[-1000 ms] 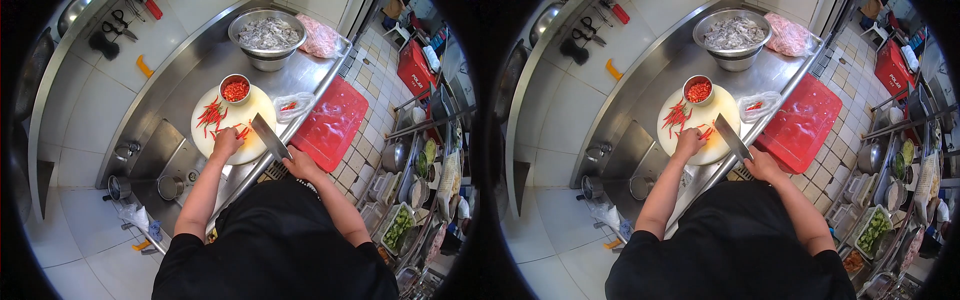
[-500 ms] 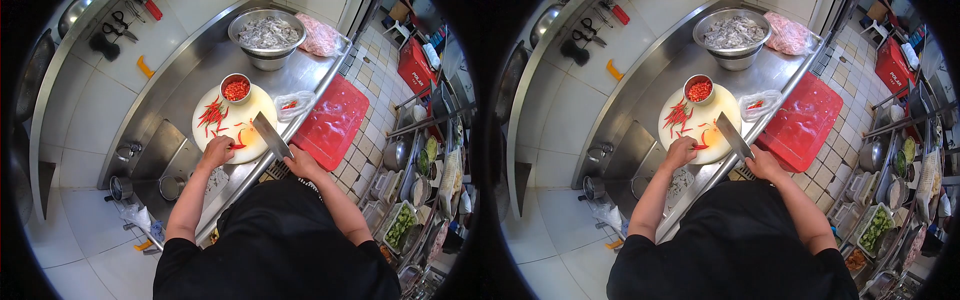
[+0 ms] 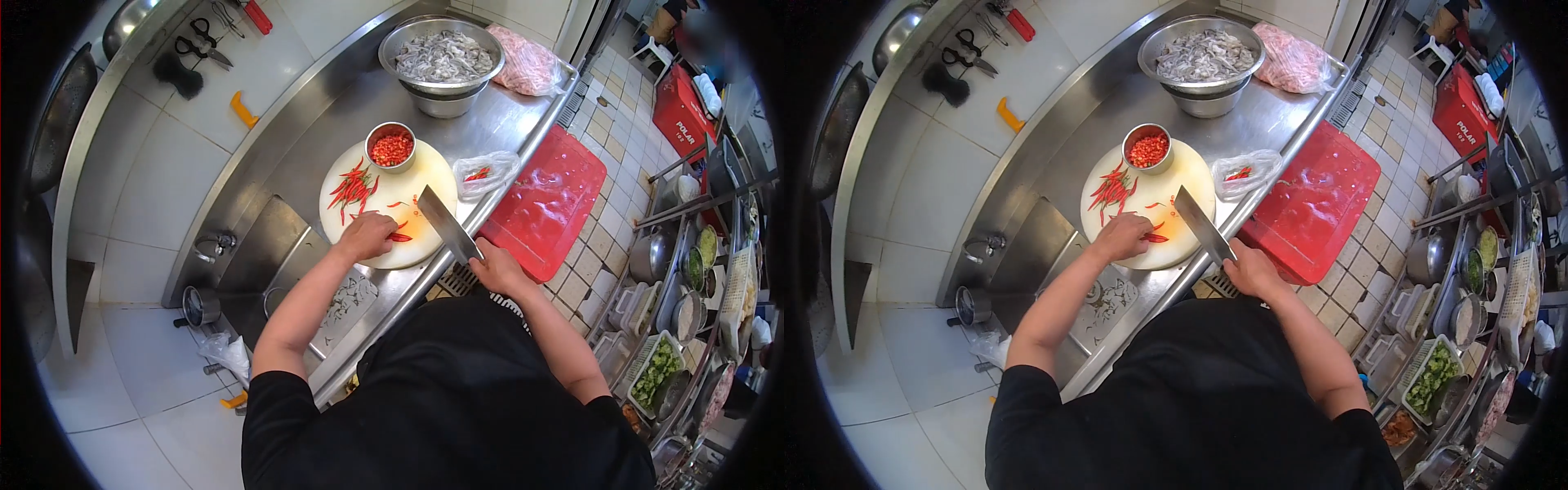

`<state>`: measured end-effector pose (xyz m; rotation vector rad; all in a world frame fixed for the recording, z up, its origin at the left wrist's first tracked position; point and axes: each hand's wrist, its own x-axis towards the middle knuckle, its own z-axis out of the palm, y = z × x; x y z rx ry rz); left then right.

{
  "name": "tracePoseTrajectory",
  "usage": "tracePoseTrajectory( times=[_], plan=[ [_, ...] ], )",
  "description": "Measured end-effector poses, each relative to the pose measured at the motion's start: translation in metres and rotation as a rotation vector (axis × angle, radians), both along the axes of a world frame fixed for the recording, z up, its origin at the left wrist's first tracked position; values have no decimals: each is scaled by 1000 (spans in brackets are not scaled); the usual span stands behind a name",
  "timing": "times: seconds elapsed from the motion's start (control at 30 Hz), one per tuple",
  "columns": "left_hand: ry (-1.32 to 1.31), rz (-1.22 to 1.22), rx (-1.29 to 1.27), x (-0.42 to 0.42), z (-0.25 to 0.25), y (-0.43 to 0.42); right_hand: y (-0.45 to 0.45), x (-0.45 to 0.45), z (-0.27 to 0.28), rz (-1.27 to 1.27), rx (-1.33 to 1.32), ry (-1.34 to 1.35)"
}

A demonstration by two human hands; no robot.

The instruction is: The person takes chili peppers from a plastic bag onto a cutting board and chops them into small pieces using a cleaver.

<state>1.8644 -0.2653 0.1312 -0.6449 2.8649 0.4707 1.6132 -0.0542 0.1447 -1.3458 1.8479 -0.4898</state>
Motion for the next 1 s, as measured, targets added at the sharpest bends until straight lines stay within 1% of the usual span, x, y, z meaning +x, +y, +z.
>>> tracePoseTrajectory(
  times=[0.07,0.1,0.2,0.23,0.3,0.4,0.63,0.7,0.8,0.87,0.9,0.97,1.0],
  plan=[
    [144,92,-20,3,-10,13,3,1,7,6,-13,0],
    [152,136,-36,3,-13,19,3,2,9,3,-17,-11],
    [193,268,45,2,-9,36,8,4,13,-8,-9,-20],
    [192,269,49,1,-9,38,8,4,14,-2,-30,-25],
    [260,428,105,1,-8,40,6,4,18,14,-50,-28],
    [230,444,172,4,-8,34,3,4,26,20,-12,-18],
    [241,458,186,10,-5,41,2,6,33,60,13,9],
    [260,417,151,14,-11,44,1,9,34,66,13,10],
    [285,440,106,15,-24,52,-2,12,33,122,13,90],
    [285,474,103,11,-25,57,-6,17,36,161,-53,155],
    [283,503,99,10,-25,59,-9,19,39,167,-51,160],
    [295,519,112,7,-30,63,-19,24,49,266,-33,274],
    [303,531,123,6,-32,64,-25,28,51,273,-32,281]
  ],
)
